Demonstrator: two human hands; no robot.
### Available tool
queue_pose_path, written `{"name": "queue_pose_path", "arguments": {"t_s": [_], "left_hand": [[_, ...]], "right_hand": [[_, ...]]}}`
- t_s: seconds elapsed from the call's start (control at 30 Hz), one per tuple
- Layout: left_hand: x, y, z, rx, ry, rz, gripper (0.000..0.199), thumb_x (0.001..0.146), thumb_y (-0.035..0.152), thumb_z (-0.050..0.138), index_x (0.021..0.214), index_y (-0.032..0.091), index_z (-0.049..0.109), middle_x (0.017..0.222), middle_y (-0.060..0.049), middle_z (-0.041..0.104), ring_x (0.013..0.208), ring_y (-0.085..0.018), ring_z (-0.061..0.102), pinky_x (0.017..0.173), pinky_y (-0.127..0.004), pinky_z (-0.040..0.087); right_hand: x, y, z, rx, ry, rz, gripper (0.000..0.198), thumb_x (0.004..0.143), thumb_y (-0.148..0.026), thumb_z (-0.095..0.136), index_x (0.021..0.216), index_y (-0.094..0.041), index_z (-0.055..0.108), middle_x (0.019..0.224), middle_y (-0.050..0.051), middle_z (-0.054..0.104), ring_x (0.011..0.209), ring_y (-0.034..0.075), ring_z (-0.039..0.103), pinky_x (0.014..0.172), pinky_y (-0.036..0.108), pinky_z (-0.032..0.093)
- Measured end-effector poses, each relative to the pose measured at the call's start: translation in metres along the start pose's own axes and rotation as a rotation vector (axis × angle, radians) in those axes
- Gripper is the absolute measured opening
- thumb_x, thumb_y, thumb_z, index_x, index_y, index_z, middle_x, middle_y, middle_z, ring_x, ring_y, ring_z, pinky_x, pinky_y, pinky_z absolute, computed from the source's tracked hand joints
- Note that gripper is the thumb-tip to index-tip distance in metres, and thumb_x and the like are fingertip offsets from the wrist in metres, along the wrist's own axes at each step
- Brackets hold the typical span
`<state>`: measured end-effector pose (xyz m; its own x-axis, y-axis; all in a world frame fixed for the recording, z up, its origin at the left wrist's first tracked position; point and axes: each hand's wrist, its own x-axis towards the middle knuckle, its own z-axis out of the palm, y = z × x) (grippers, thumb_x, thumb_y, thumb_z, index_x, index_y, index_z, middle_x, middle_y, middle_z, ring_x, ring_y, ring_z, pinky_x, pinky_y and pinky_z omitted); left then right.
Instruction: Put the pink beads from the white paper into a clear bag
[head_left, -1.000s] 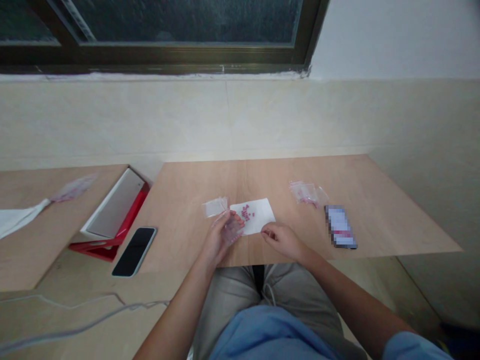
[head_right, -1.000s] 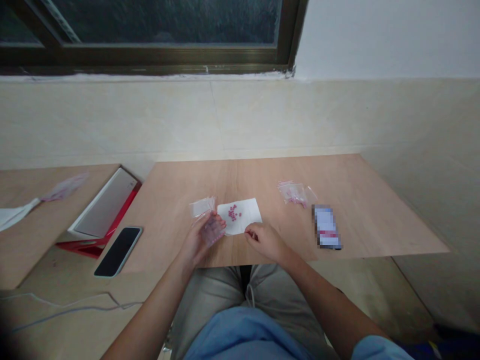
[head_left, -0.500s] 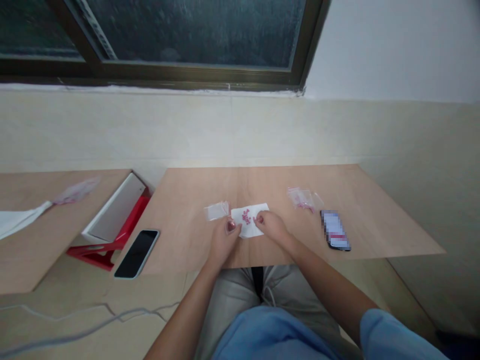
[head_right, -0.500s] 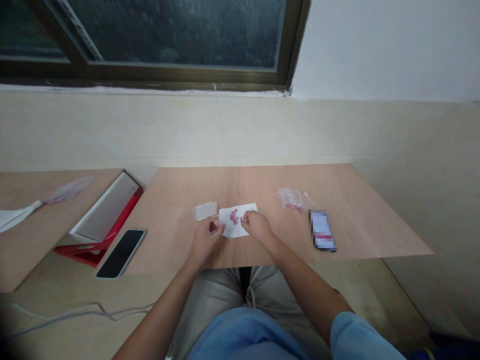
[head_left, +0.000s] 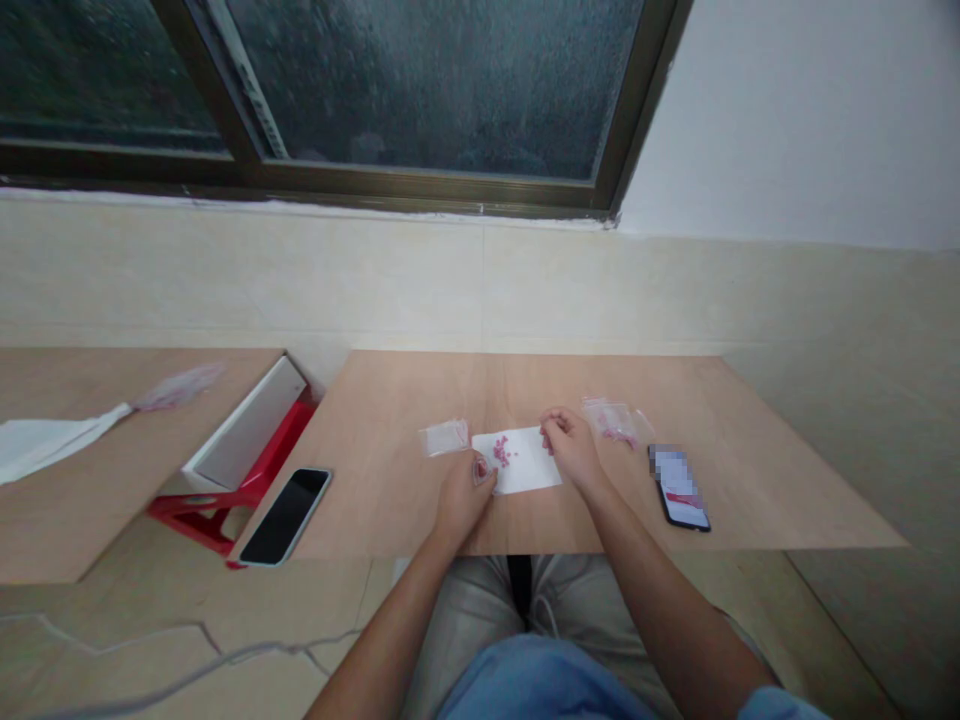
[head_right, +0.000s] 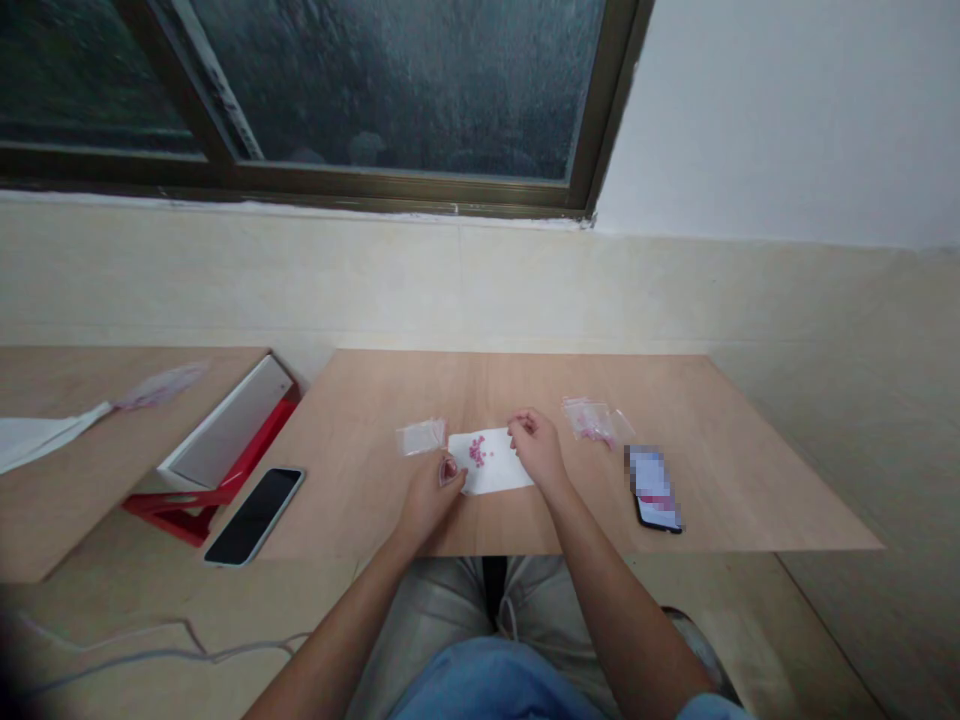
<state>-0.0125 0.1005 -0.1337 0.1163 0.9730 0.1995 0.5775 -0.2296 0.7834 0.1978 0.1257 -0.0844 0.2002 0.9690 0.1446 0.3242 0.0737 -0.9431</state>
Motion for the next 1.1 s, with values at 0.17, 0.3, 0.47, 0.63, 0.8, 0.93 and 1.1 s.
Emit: {"name": "queue_pose_path", "arguments": {"t_s": [0.17,0.3,0.47,0.63,0.8,0.93,1.1], "left_hand": [[-0.006,0.006,0.005,-0.071,-0.054,0.023,0.013,0.084,0.029,0.063,0.083,0.019,0.055,0.078,0.000,0.059,0.073,-0.017,0.054,0.069,-0.027,0.038],[-0.008,0.020,0.002,-0.264,-0.099,0.030,0.019,0.086,0.036,0.065,0.082,0.018,0.059,0.080,-0.001,0.062,0.077,-0.018,0.056,0.074,-0.028,0.041],[-0.003,0.036,0.000,-0.860,-0.174,-0.231,0.036,0.091,0.050,0.062,0.088,0.015,0.068,0.088,-0.007,0.070,0.085,-0.019,0.065,0.083,-0.031,0.048],[-0.001,0.044,-0.001,-1.221,-0.246,-0.505,0.033,0.094,0.043,0.062,0.105,0.013,0.070,0.099,-0.012,0.075,0.090,-0.020,0.072,0.089,-0.032,0.053],[0.000,0.050,-0.003,-1.327,-0.301,-0.577,0.029,0.098,0.038,0.057,0.107,0.014,0.070,0.101,-0.010,0.075,0.092,-0.019,0.073,0.088,-0.030,0.056],[0.001,0.051,-0.003,-1.368,-0.309,-0.578,0.028,0.098,0.037,0.057,0.106,0.014,0.070,0.104,-0.010,0.075,0.095,-0.020,0.073,0.092,-0.032,0.055],[0.001,0.052,-0.001,-1.340,-0.309,-0.587,0.029,0.096,0.039,0.060,0.104,0.014,0.071,0.102,-0.010,0.075,0.095,-0.021,0.072,0.093,-0.034,0.055]], "right_hand": [[-0.021,-0.023,-0.001,0.002,-0.279,-0.154,0.023,0.084,-0.039,0.061,0.086,-0.018,0.069,0.070,0.003,0.066,0.061,0.016,0.058,0.055,0.023,0.042],[-0.024,-0.012,-0.017,-0.086,-0.250,-0.151,0.023,0.085,-0.037,0.060,0.083,-0.017,0.071,0.072,0.003,0.068,0.063,0.015,0.058,0.057,0.024,0.041],[-0.028,0.021,-0.051,-0.074,-0.236,-0.115,0.022,0.085,-0.034,0.058,0.085,-0.016,0.070,0.074,0.002,0.067,0.067,0.015,0.057,0.061,0.024,0.040],[-0.047,0.050,-0.048,0.013,-0.338,0.006,0.026,0.089,-0.038,0.055,0.087,-0.016,0.069,0.071,0.002,0.066,0.062,0.015,0.057,0.058,0.024,0.041],[-0.046,0.052,-0.037,-0.082,-0.392,-0.089,0.022,0.092,-0.032,0.057,0.088,-0.017,0.072,0.076,0.003,0.069,0.067,0.015,0.060,0.062,0.024,0.042],[-0.044,0.053,-0.040,-0.139,-0.427,-0.112,0.019,0.093,-0.029,0.056,0.087,-0.018,0.071,0.076,0.003,0.070,0.068,0.015,0.062,0.062,0.024,0.042],[-0.049,0.052,-0.042,-0.192,-0.421,-0.163,0.017,0.093,-0.026,0.056,0.088,-0.019,0.070,0.079,0.003,0.070,0.070,0.015,0.062,0.063,0.024,0.042]]}}
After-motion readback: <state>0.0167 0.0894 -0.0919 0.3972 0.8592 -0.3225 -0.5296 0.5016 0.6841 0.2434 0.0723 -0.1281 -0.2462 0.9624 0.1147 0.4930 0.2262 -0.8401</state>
